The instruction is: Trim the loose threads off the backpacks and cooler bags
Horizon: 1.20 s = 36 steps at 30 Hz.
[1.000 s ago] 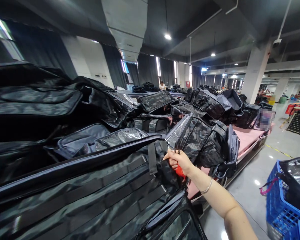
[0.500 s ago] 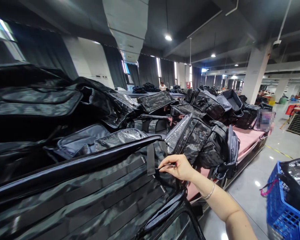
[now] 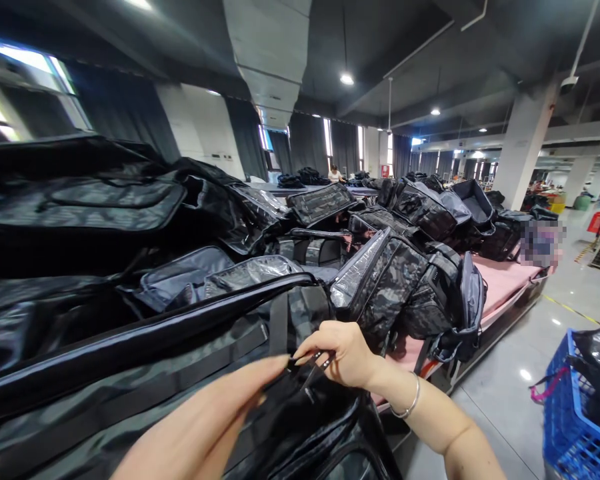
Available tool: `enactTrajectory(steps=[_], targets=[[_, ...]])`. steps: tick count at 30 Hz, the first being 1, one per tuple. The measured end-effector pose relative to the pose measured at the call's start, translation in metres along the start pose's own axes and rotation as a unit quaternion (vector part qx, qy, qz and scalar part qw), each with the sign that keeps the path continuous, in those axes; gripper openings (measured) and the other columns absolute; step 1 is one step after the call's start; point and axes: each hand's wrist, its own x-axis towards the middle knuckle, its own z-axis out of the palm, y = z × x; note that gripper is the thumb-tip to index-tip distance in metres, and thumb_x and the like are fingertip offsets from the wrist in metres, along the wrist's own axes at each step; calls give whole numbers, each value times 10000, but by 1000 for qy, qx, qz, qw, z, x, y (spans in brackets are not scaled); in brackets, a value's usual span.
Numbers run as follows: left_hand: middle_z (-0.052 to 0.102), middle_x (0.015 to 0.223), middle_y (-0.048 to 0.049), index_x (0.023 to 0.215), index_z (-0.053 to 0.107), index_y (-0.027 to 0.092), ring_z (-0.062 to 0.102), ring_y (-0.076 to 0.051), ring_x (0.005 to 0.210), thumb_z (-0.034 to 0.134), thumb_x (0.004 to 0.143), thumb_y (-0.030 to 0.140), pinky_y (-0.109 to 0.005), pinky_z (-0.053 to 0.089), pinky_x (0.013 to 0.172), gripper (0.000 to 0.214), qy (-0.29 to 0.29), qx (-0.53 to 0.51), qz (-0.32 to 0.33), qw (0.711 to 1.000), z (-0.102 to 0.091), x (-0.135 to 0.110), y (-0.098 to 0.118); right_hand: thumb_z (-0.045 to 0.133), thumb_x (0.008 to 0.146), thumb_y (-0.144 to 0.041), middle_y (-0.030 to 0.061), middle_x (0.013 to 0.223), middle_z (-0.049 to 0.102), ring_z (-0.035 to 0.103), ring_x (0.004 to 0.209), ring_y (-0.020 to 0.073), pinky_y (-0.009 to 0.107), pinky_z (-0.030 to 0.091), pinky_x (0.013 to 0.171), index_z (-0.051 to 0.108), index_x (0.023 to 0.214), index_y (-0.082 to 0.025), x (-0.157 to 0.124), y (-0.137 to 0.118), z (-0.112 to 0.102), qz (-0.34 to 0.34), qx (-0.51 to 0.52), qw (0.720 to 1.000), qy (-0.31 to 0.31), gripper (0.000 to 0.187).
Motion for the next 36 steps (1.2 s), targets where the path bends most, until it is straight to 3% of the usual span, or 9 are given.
enactTrajectory(steps=[2,5,12,17,20,23,28,32,36], targets=[[671,1064,-39,1188,533,248,640,-170,906,307,880,202,-267,503,805,385,-11,34,40,999,7,27,-6,494,833,-284,23,627,608,526,554,117,214,423,532,667,725,-182,0,-1,-1,-12,-13,1000,7,228],[692,942,-57,1033,605,217,653,-190,809,300,889,262,-284,509,708,340,-15,79,-15,997,17,51,-17,480,839,-250,20,640,616,549,567,114,209,435,547,664,749,-188,-1,2,-2,-2,-19,999,36,214],[660,891,-16,857,635,246,622,-150,809,341,871,382,-236,479,726,324,-86,-80,-138,983,24,60,-34,477,787,-176,36,702,652,601,629,127,220,471,610,643,782,-174,3,4,2,4,21,996,83,166],[652,815,-15,791,659,238,604,-160,792,409,831,437,-251,468,722,322,-166,-172,-154,959,23,75,-42,533,766,-167,22,679,640,591,610,122,212,459,594,642,749,-174,8,9,0,27,32,997,66,111],[636,731,-12,704,655,221,594,-168,729,463,772,459,-264,455,683,313,-184,-195,-183,946,24,81,-40,561,767,-170,18,668,631,579,598,116,204,450,583,645,729,-171,10,12,-1,23,37,997,61,91],[624,674,-18,627,624,200,573,-179,671,510,699,470,-276,435,637,302,-150,-218,-253,931,28,81,-31,595,756,-156,7,658,629,568,586,106,191,439,577,645,721,-165,12,12,-1,31,50,996,74,62],[558,568,-1,561,587,182,475,-151,570,553,630,481,-258,360,550,308,-18,-256,-362,896,42,75,-17,611,751,-158,3,693,650,586,602,109,193,450,592,640,745,-170,9,9,2,65,48,993,83,32],[565,599,-8,604,614,156,444,-133,576,604,590,528,-241,343,543,373,90,-335,-425,836,45,73,-23,619,750,-189,9,686,646,594,612,122,210,465,602,637,729,-175,6,9,4,76,39,992,89,31],[508,581,16,631,611,146,338,-90,510,659,546,571,-216,263,467,436,128,-362,-452,805,35,69,-31,608,754,-161,5,687,656,589,606,117,208,456,592,652,730,-175,7,7,1,98,56,990,82,51]])
